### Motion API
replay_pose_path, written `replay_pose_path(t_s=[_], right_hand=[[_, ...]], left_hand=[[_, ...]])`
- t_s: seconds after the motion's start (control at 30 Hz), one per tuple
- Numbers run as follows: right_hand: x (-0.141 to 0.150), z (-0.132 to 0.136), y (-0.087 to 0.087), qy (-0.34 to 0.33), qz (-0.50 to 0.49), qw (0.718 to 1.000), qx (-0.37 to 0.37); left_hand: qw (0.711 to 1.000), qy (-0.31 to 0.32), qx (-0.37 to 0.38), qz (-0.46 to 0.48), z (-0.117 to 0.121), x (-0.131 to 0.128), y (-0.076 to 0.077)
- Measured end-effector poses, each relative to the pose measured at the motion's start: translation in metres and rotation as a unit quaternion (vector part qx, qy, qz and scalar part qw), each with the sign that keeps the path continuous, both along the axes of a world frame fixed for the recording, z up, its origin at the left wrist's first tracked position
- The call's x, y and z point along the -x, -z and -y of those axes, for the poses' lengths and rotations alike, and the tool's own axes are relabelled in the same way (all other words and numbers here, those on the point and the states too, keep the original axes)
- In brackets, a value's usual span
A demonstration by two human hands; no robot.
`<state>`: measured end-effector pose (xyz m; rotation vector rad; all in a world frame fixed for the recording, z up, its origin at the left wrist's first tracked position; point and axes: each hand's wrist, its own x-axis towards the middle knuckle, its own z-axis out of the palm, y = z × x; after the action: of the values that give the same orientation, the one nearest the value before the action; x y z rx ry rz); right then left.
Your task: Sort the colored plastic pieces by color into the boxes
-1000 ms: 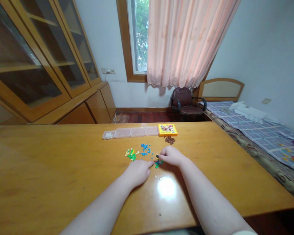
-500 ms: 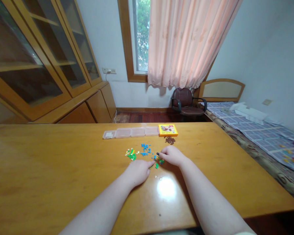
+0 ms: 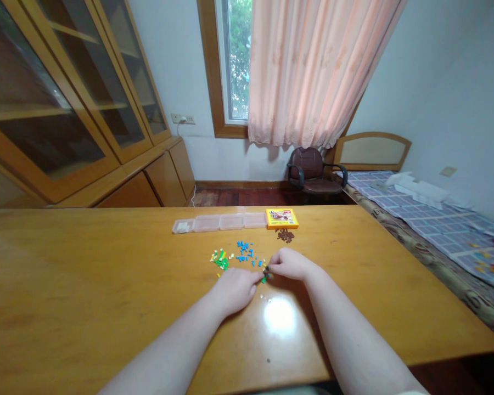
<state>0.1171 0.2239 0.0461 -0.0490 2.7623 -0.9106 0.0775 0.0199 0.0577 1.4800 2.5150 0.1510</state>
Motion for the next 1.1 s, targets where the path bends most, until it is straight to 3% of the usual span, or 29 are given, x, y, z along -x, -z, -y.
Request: replay_pose_path(t_s=[0.17, 0.47, 0.7, 0.93, 1.1], right_hand=[[0.002, 0.001, -0.001, -0.005, -0.037, 0.999, -0.003], [0.002, 0.001, 0.002, -0.005, -0.021, 0.999, -0.033], [0.002, 0.002, -0.001, 0.027, -0.018, 0.997, -0.071], [0.004, 0.001, -0.003, 0.042, -0.073, 0.994, -0.073], [0.005, 0.000, 0.000, 0.025, -0.084, 0.993, -0.084]], left_hand=[[1.000, 0.012, -0.008, 0.004, -0.001, -0.003, 0.001], [1.000, 0.012, 0.012, 0.004, -0.002, -0.003, 0.006], [0.999, -0.043, 0.018, -0.009, 0.003, 0.009, 0.003], [0.999, 0.013, 0.029, -0.011, -0.004, -0.005, 0.008], [0.997, -0.059, 0.053, -0.018, -0.004, 0.003, 0.012]])
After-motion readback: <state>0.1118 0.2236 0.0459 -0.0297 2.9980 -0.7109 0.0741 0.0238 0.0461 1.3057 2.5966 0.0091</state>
